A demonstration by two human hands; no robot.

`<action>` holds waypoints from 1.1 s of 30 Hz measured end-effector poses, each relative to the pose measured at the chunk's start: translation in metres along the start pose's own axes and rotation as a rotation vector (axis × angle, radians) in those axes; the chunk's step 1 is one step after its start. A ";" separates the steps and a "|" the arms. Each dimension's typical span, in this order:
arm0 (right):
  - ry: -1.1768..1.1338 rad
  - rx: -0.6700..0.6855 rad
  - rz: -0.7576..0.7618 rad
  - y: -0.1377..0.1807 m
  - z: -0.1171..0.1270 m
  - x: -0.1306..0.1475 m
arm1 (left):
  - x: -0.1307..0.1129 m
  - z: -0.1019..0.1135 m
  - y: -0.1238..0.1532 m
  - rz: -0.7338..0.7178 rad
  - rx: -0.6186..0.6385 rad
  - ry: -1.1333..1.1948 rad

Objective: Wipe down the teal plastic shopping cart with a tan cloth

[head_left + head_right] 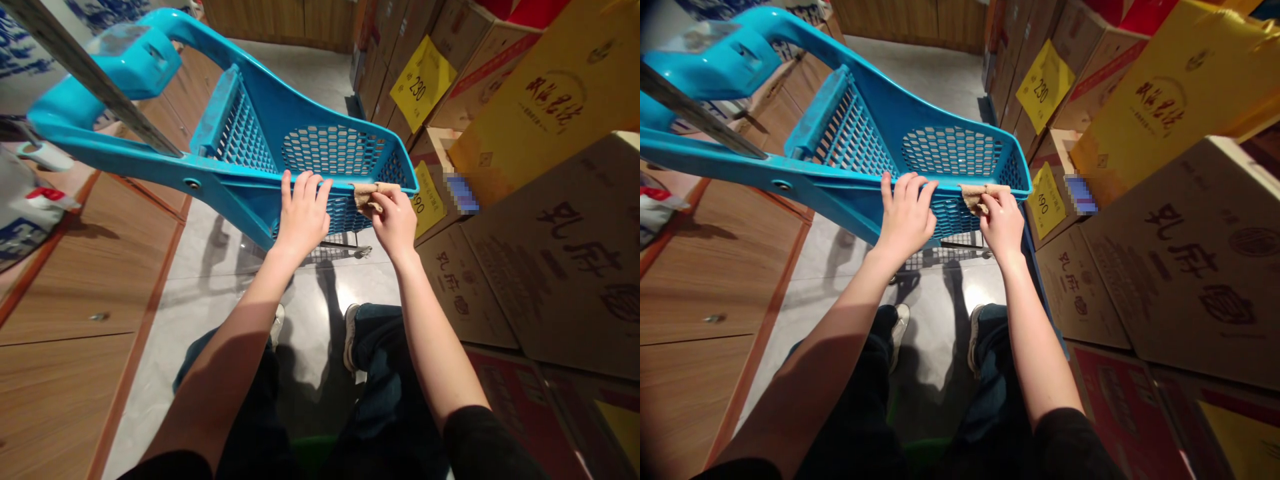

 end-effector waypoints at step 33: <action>-0.049 -0.164 -0.097 0.002 0.009 -0.052 | -0.001 0.001 0.000 0.007 0.036 -0.074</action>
Point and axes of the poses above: each hand's wrist, its own y-axis away from the middle knuckle, its own z-axis out of the back of the hand, x = y × z, the point moved 10 cm from there along -y, towards the middle knuckle, and after that the axes turned 5 degrees about z, right-handed, at the moved point
